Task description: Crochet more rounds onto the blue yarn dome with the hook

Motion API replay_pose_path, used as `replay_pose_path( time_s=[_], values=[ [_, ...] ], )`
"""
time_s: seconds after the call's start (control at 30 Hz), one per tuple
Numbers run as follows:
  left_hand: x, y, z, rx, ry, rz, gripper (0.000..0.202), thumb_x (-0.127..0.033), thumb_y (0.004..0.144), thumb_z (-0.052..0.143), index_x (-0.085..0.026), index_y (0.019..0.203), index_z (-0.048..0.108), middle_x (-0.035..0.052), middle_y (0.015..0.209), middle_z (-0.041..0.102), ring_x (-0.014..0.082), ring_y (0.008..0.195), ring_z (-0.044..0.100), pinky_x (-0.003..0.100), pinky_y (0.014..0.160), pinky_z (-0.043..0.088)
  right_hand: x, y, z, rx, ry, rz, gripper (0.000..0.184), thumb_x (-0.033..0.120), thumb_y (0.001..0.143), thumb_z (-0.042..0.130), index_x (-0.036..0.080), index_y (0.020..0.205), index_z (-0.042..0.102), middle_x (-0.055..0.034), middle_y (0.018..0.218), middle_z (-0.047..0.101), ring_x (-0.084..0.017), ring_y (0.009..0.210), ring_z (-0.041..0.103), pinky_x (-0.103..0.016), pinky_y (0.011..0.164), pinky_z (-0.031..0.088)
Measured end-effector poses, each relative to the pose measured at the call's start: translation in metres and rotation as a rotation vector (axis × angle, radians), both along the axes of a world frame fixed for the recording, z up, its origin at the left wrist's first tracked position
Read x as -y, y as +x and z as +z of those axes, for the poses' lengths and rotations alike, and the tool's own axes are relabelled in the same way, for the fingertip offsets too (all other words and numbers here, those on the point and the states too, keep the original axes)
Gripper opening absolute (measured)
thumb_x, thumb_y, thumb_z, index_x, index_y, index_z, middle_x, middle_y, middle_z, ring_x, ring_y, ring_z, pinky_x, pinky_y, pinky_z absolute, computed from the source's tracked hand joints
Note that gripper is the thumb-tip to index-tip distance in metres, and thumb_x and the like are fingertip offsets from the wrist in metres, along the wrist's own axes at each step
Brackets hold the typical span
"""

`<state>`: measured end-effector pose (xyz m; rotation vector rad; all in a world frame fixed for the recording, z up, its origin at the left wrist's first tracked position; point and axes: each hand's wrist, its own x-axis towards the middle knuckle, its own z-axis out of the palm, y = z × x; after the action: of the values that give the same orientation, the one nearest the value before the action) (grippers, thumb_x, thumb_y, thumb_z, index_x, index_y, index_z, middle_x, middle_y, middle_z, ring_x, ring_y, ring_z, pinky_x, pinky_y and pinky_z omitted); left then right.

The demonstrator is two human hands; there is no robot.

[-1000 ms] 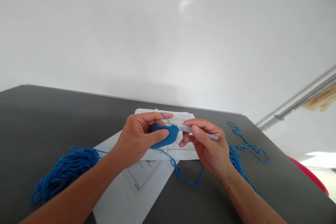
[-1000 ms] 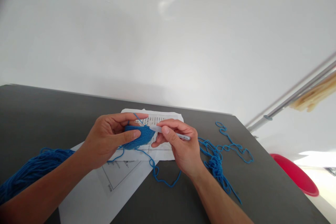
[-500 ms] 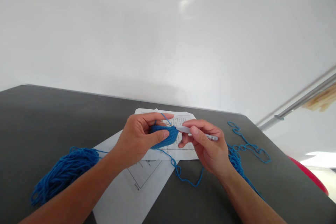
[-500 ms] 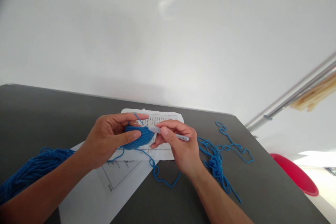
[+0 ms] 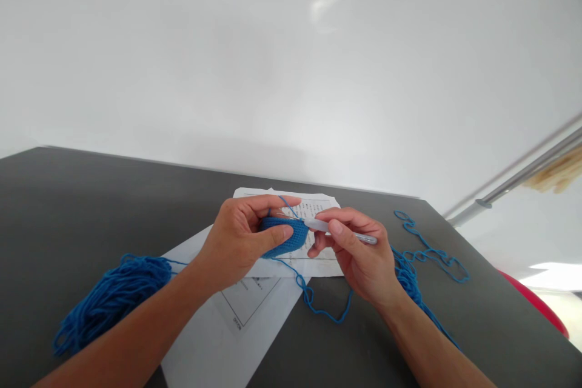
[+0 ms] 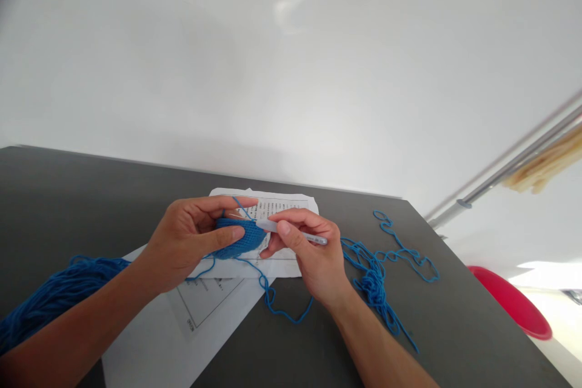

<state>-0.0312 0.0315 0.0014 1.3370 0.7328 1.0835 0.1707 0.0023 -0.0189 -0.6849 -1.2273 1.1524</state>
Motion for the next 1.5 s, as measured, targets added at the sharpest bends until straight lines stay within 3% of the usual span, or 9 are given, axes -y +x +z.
replay_pose_path(
  time_s=[0.23,0.47,0.97,1.13,1.33,1.5],
  values=[
    [0.0,0.0,0.002,0.028,-0.025,0.011,0.034,-0.016,0.074,0.085,-0.019,0.108,0.083,-0.0015,0.07,0.071,0.0105,0.063,0.062,0.02,0.06,0.052,0.001,0.004,0.002,0.056,0.043,-0.027,0.013,0.033,0.089,0.078,0.023,0.097,0.081,-0.0007,0.07,0.077,-0.017,0.062,0.075,-0.03,0.064,0.061],
    [0.0,0.0,0.001,0.063,-0.032,0.058,0.035,-0.019,0.073,0.087,-0.018,0.108,0.083,0.0016,0.075,0.074,0.0128,0.065,0.063,0.023,0.06,0.051,-0.002,0.012,0.005,0.121,0.131,-0.095,0.008,0.028,0.089,0.078,0.024,0.096,0.082,-0.0016,0.087,0.078,-0.017,0.061,0.076,-0.033,0.063,0.063],
    [0.001,0.0,0.001,0.028,0.0,0.157,0.036,-0.021,0.073,0.086,-0.018,0.109,0.083,0.0022,0.076,0.074,0.0142,0.068,0.065,0.024,0.062,0.054,-0.001,0.019,0.006,0.198,0.251,-0.114,0.013,0.018,0.091,0.074,0.026,0.099,0.082,-0.0029,0.092,0.075,-0.017,0.064,0.075,-0.035,0.063,0.063],
    [0.001,-0.002,0.001,-0.012,0.05,0.19,0.034,-0.022,0.075,0.085,-0.019,0.109,0.083,0.0008,0.076,0.074,0.0141,0.068,0.066,0.023,0.062,0.054,0.0,0.018,0.008,0.225,0.269,-0.134,0.014,0.018,0.09,0.075,0.026,0.099,0.082,-0.0037,0.092,0.075,-0.017,0.063,0.074,-0.036,0.06,0.065],
    [0.0,-0.001,0.0,-0.205,0.208,0.275,0.029,-0.026,0.079,0.081,-0.02,0.107,0.083,0.003,0.08,0.077,0.0195,0.073,0.07,0.028,0.066,0.058,0.002,0.016,0.012,0.305,0.328,-0.194,0.015,0.016,0.089,0.075,0.027,0.097,0.082,-0.0036,0.093,0.075,-0.018,0.062,0.075,-0.034,0.058,0.066],
    [0.0,0.0,-0.003,-0.286,0.299,0.339,0.018,-0.027,0.082,0.078,-0.02,0.097,0.083,0.0068,0.104,0.081,0.0236,0.084,0.074,0.032,0.071,0.061,0.005,0.013,0.015,0.371,0.377,-0.257,0.016,0.015,0.088,0.075,0.026,0.096,0.083,-0.0034,0.087,0.075,-0.017,0.061,0.074,-0.033,0.056,0.065]
  ],
)
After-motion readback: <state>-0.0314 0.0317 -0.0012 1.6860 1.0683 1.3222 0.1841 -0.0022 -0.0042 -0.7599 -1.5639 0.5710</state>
